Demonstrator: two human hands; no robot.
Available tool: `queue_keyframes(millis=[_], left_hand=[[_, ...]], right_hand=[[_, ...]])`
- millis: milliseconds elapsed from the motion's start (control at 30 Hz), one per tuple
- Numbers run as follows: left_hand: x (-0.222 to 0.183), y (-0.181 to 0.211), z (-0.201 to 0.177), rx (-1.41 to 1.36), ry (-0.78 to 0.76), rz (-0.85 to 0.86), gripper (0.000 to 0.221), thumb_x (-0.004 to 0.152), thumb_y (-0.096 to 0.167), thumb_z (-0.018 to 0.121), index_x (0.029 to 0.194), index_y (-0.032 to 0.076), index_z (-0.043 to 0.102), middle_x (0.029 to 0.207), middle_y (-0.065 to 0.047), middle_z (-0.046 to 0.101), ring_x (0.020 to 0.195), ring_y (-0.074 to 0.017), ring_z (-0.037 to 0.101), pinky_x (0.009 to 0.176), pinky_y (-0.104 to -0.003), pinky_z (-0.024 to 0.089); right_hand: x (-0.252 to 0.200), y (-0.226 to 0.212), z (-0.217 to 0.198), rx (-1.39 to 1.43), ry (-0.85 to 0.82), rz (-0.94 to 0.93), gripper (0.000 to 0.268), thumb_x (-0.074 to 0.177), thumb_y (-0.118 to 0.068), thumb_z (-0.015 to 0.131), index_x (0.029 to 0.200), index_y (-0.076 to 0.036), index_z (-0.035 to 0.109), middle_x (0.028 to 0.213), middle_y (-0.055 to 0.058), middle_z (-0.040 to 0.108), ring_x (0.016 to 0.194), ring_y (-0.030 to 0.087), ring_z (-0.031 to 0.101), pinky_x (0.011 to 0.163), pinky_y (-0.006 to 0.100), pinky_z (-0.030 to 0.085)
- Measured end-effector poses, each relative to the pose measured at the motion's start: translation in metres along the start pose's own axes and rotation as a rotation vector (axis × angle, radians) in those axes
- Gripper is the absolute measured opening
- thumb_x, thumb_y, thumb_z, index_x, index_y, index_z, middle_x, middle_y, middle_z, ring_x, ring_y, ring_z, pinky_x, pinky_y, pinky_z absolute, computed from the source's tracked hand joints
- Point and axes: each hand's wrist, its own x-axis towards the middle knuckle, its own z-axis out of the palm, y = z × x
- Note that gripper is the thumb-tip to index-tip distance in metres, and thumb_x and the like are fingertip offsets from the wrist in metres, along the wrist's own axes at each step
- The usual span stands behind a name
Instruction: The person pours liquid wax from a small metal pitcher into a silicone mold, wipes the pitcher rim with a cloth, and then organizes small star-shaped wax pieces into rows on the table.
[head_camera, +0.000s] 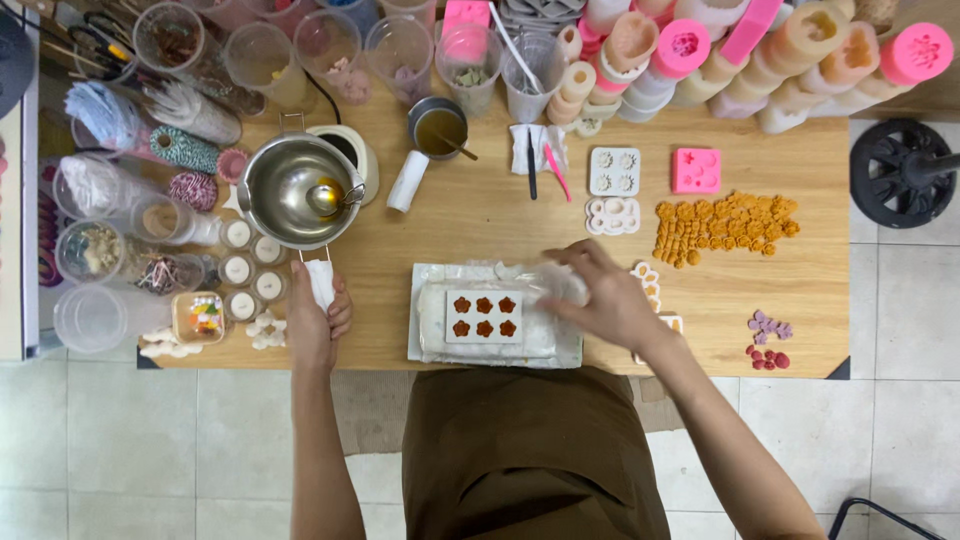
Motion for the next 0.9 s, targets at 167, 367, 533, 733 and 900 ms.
queue_keyframes(millis=[167,367,533,733,900], left_hand=[[-0.030,-0.002,0.005,-0.035,0.075,0.011,0.062,0.109,0.058,0.027,0.081,0.008,0.051,0.054,0.006,0.030,0.042,-0.0048,0.023,0.036,-0.023,0.014],[-0.051,-0.003,0.006,-0.008,0.126,0.055,0.062,0.110,0.055,0.027,0.078,0.008,0.051,0.052,0.005,0.032,0.039,-0.0049,0.023,0.033,-0.023,0.016],[-0.058,-0.005,0.004,-0.004,0.127,0.101,0.062,0.110,0.054,0.026,0.078,0.007,0.051,0.051,0.005,0.032,0.038,-0.0048,0.022,0.032,-0.023,0.015],[-0.062,-0.006,-0.001,-0.041,0.135,0.087,0.061,0.111,0.052,0.026,0.078,0.007,0.050,0.051,0.005,0.032,0.038,-0.0048,0.023,0.032,-0.023,0.015],[-0.062,-0.008,-0.007,-0.046,0.158,0.075,0.061,0.111,0.053,0.026,0.078,0.007,0.051,0.051,0.004,0.032,0.038,-0.0050,0.024,0.032,-0.024,0.015]], right_hand=[[-0.005,-0.042,0.012,-0.196,-0.037,-0.167,0.087,0.060,-0.054,0.090,0.128,-0.006,0.062,0.117,0.015,0.063,0.074,0.036,0.070,0.064,0.044,0.057],[-0.014,-0.032,0.033,-0.157,-0.014,-0.126,0.082,0.063,-0.044,0.090,0.128,-0.005,0.060,0.116,0.014,0.063,0.081,0.035,0.070,0.070,0.043,0.058],[-0.018,-0.029,0.039,-0.104,0.010,-0.149,0.077,0.065,-0.037,0.091,0.128,-0.005,0.061,0.114,0.013,0.065,0.085,0.036,0.070,0.073,0.043,0.058],[-0.015,-0.026,0.040,-0.085,0.005,-0.171,0.075,0.064,-0.034,0.091,0.128,-0.007,0.063,0.113,0.012,0.066,0.091,0.034,0.070,0.076,0.043,0.058],[-0.012,-0.026,0.038,-0.077,-0.005,-0.176,0.074,0.064,-0.034,0.092,0.127,-0.007,0.064,0.112,0.011,0.066,0.093,0.032,0.071,0.076,0.042,0.058]])
